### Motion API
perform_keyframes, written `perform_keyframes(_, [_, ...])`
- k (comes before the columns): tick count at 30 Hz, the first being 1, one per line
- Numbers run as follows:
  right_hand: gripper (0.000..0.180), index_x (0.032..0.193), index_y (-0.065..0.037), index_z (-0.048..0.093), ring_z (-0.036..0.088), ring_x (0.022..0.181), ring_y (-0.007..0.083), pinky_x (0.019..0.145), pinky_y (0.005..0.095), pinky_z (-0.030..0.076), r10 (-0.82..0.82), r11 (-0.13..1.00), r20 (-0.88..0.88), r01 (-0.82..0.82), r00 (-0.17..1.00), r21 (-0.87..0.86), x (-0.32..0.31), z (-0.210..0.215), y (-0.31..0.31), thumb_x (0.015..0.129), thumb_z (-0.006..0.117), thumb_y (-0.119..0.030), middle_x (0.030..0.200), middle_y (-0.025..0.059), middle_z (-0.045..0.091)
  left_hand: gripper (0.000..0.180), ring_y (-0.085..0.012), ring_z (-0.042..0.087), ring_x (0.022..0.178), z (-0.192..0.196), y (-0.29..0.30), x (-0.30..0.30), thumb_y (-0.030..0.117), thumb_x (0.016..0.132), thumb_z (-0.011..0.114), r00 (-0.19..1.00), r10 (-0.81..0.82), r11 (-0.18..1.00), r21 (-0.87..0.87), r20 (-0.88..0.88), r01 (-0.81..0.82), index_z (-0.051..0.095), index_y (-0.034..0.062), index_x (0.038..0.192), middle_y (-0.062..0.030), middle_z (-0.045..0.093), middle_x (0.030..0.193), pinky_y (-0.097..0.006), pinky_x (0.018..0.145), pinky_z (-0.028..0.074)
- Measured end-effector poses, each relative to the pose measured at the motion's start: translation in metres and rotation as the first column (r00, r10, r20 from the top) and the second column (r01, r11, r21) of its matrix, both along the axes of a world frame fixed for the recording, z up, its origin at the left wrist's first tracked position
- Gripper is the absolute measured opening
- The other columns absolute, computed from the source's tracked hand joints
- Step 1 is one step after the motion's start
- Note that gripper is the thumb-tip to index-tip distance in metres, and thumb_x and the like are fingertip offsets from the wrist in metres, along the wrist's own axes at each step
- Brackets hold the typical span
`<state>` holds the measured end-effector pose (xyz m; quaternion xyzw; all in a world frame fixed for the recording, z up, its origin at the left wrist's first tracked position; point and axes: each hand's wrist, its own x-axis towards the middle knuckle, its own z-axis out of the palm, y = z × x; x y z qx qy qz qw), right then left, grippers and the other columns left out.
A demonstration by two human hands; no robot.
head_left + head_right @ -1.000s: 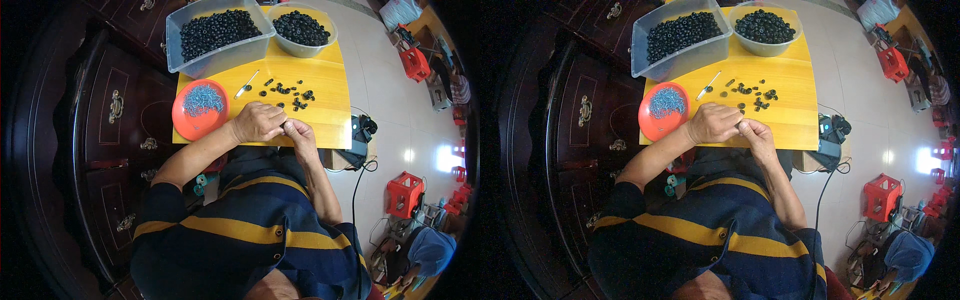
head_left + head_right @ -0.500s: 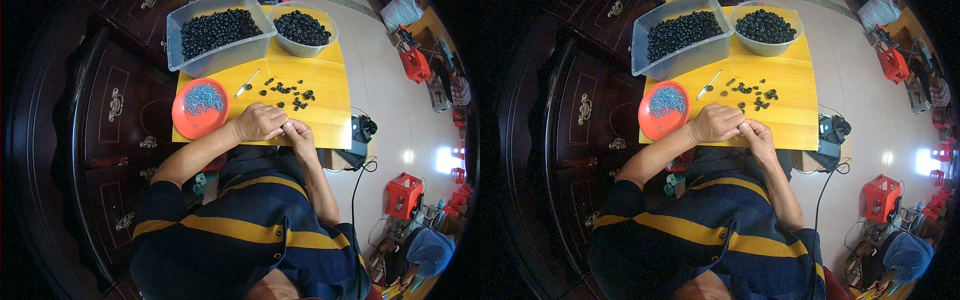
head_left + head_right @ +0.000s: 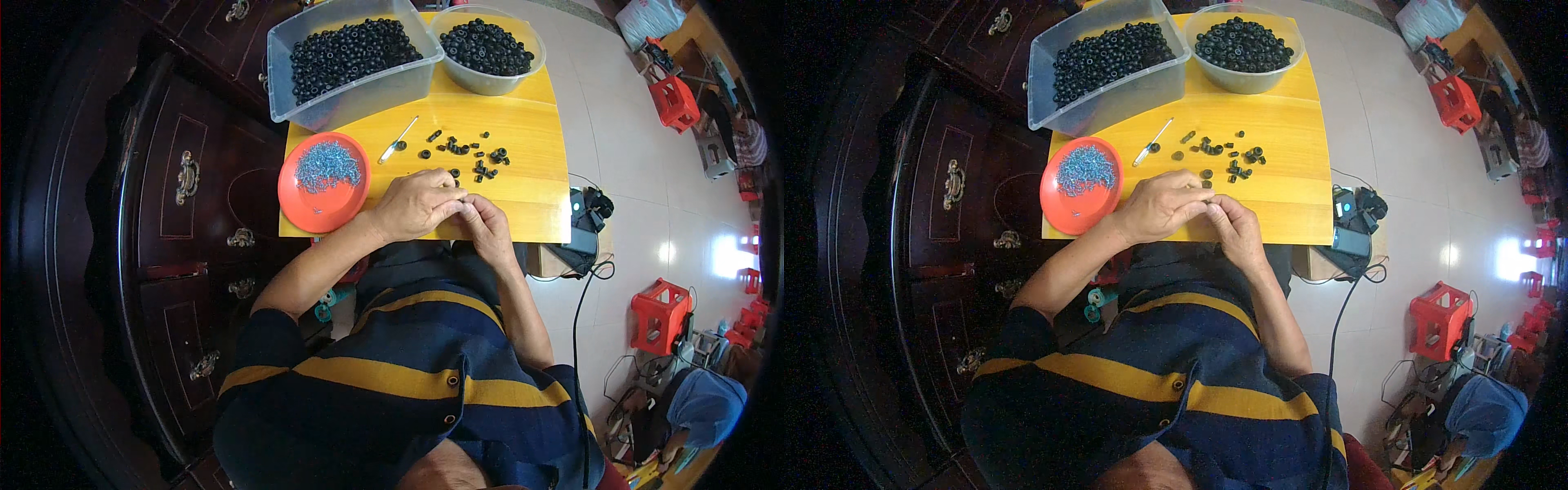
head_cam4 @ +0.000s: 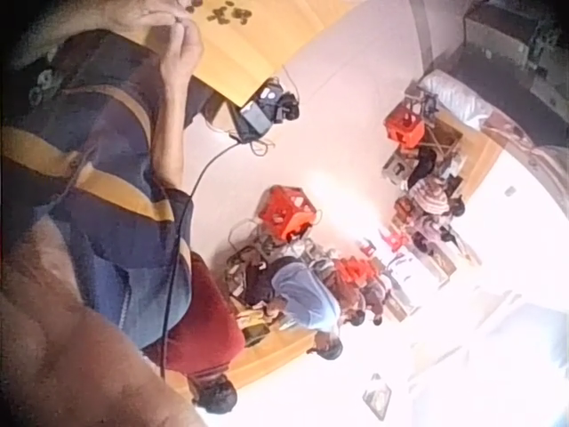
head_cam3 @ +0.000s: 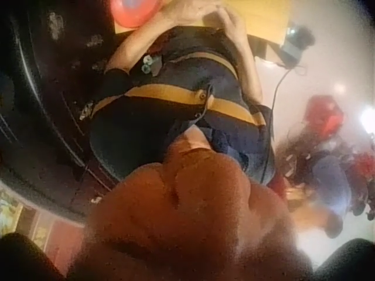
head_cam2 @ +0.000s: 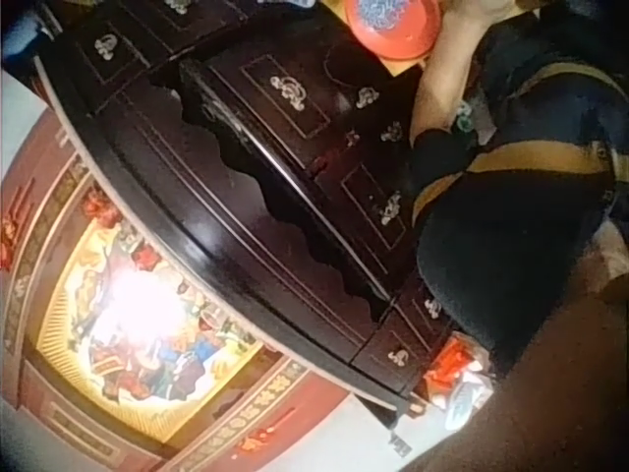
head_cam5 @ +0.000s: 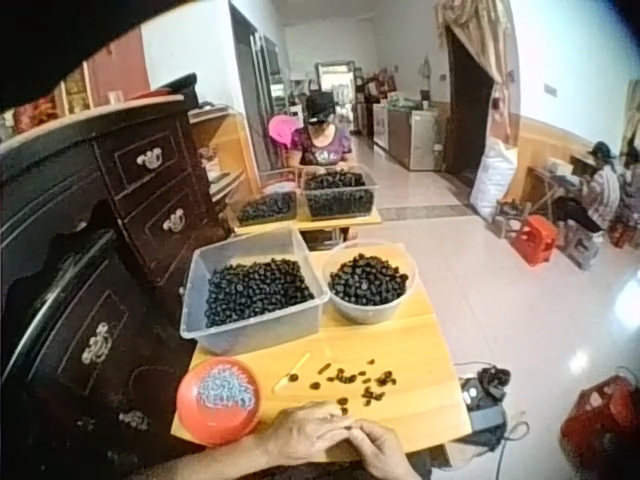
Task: The person assembles small black plastic components by hand.
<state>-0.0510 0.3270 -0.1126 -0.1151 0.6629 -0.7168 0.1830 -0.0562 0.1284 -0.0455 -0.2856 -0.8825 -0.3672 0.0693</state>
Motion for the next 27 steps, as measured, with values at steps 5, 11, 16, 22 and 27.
perform_keyframes(5, [0.026,0.113,-0.002,0.064,0.062,0.085,0.0081,0.080,0.0234,0.052,0.056,0.998,-0.015,-0.056,0.998,-0.014,0.002,-0.002,0.003,0.105,0.053,-0.025,0.093,0.0004,0.066,0.018,-0.0203,0.067,0.077,-0.010,-0.001,-0.001,0.005,0.086,0.070,0.984,-0.014,0.978,0.206,0.177,-0.023,0.073,0.0042,0.104,-0.0087,0.068,0.085,-0.031,0.069,0.052])
perform_keyframes(11, [0.025,0.111,-0.002,0.065,0.060,0.085,0.0086,0.079,0.0242,0.050,0.042,0.999,-0.034,-0.042,0.999,-0.008,0.002,0.009,0.000,0.104,0.055,-0.024,0.091,0.0005,0.065,0.008,-0.0085,0.065,0.080,-0.011,0.002,0.002,0.002,0.085,0.073,0.835,-0.001,0.877,0.402,0.550,-0.263,0.072,0.0019,0.094,-0.0018,0.069,0.082,-0.026,0.070,0.052])
perform_keyframes(16, [0.027,0.110,-0.002,0.066,0.060,0.084,0.0089,0.079,0.0258,0.050,0.069,0.990,0.090,-0.057,0.994,-0.128,0.003,0.018,0.000,0.104,0.054,-0.026,0.090,0.0011,0.066,0.008,-0.0106,0.066,0.080,-0.001,0.000,0.001,0.000,0.084,0.073,0.903,-0.019,0.929,0.342,0.429,-0.143,0.072,0.0015,0.092,-0.0033,0.069,0.086,-0.027,0.071,0.052])
perform_keyframes(22, [0.026,0.107,-0.005,0.065,0.061,0.082,0.0103,0.081,0.0267,0.050,0.131,0.965,0.189,-0.081,0.973,-0.250,0.003,0.023,0.002,0.105,0.053,-0.028,0.088,0.0013,0.066,0.009,-0.0212,0.067,0.077,0.000,0.002,-0.002,-0.003,0.080,0.069,0.988,-0.061,0.931,0.364,0.144,0.004,0.071,0.0009,0.088,-0.0078,0.066,0.084,-0.031,0.069,0.053])
perform_keyframes(27, [0.023,0.102,-0.005,0.066,0.060,0.079,0.0089,0.078,0.0254,0.050,0.119,0.970,0.200,-0.070,0.972,-0.234,0.003,0.023,0.000,0.103,0.055,-0.025,0.083,0.0001,0.065,0.024,-0.0107,0.065,0.084,-0.010,0.002,0.002,-0.003,0.084,0.068,0.844,-0.190,0.807,0.570,0.501,-0.156,0.068,0.0019,0.107,-0.0035,0.067,0.092,-0.025,0.074,0.054])
